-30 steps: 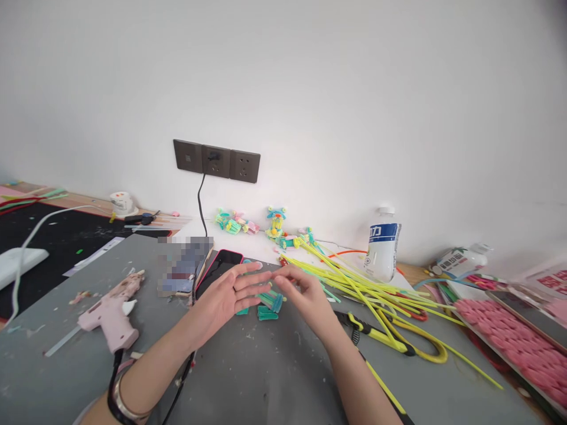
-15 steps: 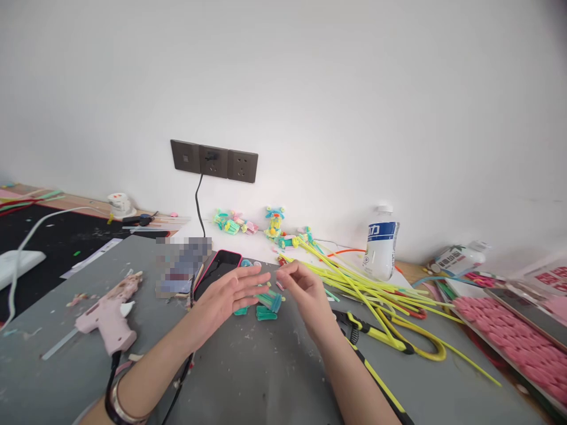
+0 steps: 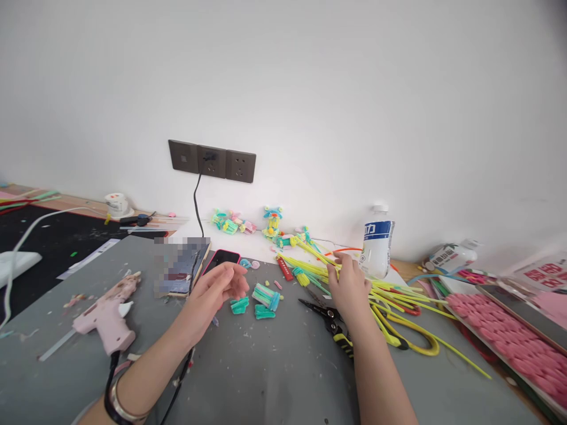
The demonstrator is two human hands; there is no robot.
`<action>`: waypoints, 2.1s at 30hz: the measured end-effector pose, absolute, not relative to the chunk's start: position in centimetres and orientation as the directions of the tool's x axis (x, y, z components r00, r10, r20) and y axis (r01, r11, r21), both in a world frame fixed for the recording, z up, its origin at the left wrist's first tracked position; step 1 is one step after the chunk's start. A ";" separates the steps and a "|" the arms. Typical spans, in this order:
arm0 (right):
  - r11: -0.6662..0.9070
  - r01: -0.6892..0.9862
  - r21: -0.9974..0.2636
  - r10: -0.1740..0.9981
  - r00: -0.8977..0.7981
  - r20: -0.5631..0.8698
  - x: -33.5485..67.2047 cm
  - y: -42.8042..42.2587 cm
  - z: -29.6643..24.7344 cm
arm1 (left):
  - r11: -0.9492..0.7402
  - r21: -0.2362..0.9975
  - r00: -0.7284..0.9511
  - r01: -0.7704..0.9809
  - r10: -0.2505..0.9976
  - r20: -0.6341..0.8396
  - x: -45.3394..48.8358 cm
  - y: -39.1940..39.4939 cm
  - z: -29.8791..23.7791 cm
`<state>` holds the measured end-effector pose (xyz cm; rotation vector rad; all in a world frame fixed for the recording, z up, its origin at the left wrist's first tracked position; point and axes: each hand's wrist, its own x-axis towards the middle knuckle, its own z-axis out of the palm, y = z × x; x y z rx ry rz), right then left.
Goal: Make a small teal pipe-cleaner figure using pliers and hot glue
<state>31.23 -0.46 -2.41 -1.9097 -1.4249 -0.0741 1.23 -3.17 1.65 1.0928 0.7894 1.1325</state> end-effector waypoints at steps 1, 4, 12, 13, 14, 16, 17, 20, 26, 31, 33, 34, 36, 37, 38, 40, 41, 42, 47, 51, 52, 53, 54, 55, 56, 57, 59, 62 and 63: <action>-0.135 0.860 -0.492 0.791 0.393 0.470 31.5 -0.4 -2.7 | 0.052 0.953 0.260 -0.297 0.965 0.029 1.2 -3.2 1.7; -0.154 0.876 -0.457 0.799 0.382 0.464 31.3 -0.5 -2.7 | 0.069 0.956 0.261 -0.285 0.965 0.008 1.3 -3.1 1.7; 0.151 0.807 -0.570 0.814 0.226 0.535 26.6 -1.6 -0.2 | 0.099 0.959 0.335 -0.265 0.942 -0.004 1.4 -3.2 1.6; 0.222 0.774 -0.593 0.813 0.188 0.551 25.9 -1.8 0.2 | 0.093 0.963 0.342 -0.251 0.940 -0.002 1.4 -3.3 1.7; 0.305 0.721 -0.622 0.813 0.143 0.564 25.2 -2.0 0.6 | 0.086 0.969 0.350 -0.232 0.937 0.001 1.4 -3.3 1.7; 0.460 0.548 -0.698 0.827 0.021 0.561 23.7 -2.6 1.3 | 0.055 0.983 0.371 -0.176 0.929 0.014 1.4 -3.3 1.8; 0.499 0.449 -0.741 0.838 -0.032 0.545 23.0 -3.0 1.6 | 0.030 0.990 0.383 -0.137 0.924 0.025 1.4 -3.4 1.8; 0.521 0.237 -0.820 0.853 -0.183 0.489 21.0 -4.0 2.0 | -0.068 0.998 0.433 -0.017 0.899 0.068 1.4 -3.4 1.7; 0.450 0.016 -0.893 0.866 -0.250 0.432 19.4 -4.4 1.2 | -0.160 0.984 0.474 0.077 0.874 0.105 1.3 -3.3 1.4; 0.447 0.038 -0.894 0.868 -0.261 0.423 19.7 -4.2 1.3 | -0.138 0.990 0.478 0.034 0.872 0.105 1.3 -3.2 1.2; 0.470 0.103 -0.877 0.862 -0.268 0.430 19.8 -4.3 1.5 | -0.149 0.987 0.472 0.053 0.875 0.106 1.3 -3.2 1.0; 0.480 0.137 -0.866 0.860 -0.270 0.433 19.9 -4.4 1.6 | -0.158 0.985 0.467 0.070 0.878 0.107 1.3 -3.2 0.9; 0.493 0.199 -0.847 0.857 -0.283 0.432 19.8 -4.5 1.6 | -0.182 0.977 0.454 0.113 0.884 0.112 1.3 -3.1 0.7; 0.498 0.225 -0.838 0.855 -0.292 0.430 19.8 -4.6 1.6 | -0.196 0.971 0.450 0.137 0.886 0.115 1.3 -3.1 0.6; 0.505 0.243 -0.828 0.851 -0.302 0.430 19.8 -4.6 1.5 | -0.209 0.965 0.445 0.160 0.887 0.118 1.3 -3.1 0.6; 0.519 0.262 -0.814 0.842 -0.322 0.433 19.8 -4.6 1.4 | -0.232 0.953 0.447 0.193 0.886 0.125 1.3 -3.1 0.5; 0.522 0.261 -0.812 0.838 -0.333 0.432 19.8 -4.7 1.4 | -0.239 0.950 0.451 0.200 0.883 0.127 1.3 -3.1 0.5; 0.520 0.255 -0.815 0.837 -0.344 0.426 19.8 -4.7 1.4 | -0.240 0.950 0.454 0.202 0.882 0.127 1.3 -3.1 0.5; 0.451 0.163 -0.878 0.856 -0.358 0.374 20.1 -4.6 1.3 | -0.235 0.952 0.461 0.199 0.879 0.121 1.3 -3.2 0.6; 0.395 0.073 -0.916 0.881 -0.311 0.356 20.5 -4.3 1.4 | -0.231 0.951 0.455 0.204 0.883 0.117 1.4 -3.2 0.7; 0.389 0.069 -0.919 0.888 -0.294 0.354 20.7 -4.2 1.4 | -0.232 0.951 0.453 0.207 0.884 0.117 1.4 -3.2 0.8; 0.389 0.079 -0.918 0.893 -0.276 0.355 20.9 -4.1 1.5 | -0.232 0.950 0.450 0.210 0.885 0.117 1.4 -3.2 0.8; 0.393 0.100 -0.914 0.897 -0.261 0.357 21.2 -3.9 1.5 | -0.231 0.950 0.448 0.212 0.887 0.115 1.4 -3.3 0.8; 0.398 0.135 -0.908 0.900 -0.248 0.358 21.6 -3.7 1.6 | -0.229 0.950 0.446 0.214 0.888 0.113 1.4 -3.3 0.8; 0.399 0.180 -0.899 0.905 -0.237 0.354 22.0 -3.5 1.6 | -0.226 0.950 0.443 0.216 0.889 0.111 1.4 -3.3 0.9; 0.396 0.235 -0.888 0.910 -0.232 0.344 22.6 -3.3 1.6 | -0.224 0.950 0.442 0.217 0.890 0.109 1.4 -3.3 0.9; 0.391 0.379 -0.839 0.918 -0.225 0.326 23.7 -2.7 1.6 | -0.223 0.950 0.441 0.220 0.891 0.107 1.3 -3.3 0.9; 0.383 0.607 -0.697 0.918 -0.167 0.359 25.7 -2.0 1.3 | -0.226 0.947 0.438 0.228 0.892 0.107 1.3 -3.3 0.8; 0.355 0.671 -0.651 0.917 -0.115 0.382 26.3 -1.9 1.1 | -0.227 0.946 0.436 0.230 0.893 0.108 1.3 -3.3 0.9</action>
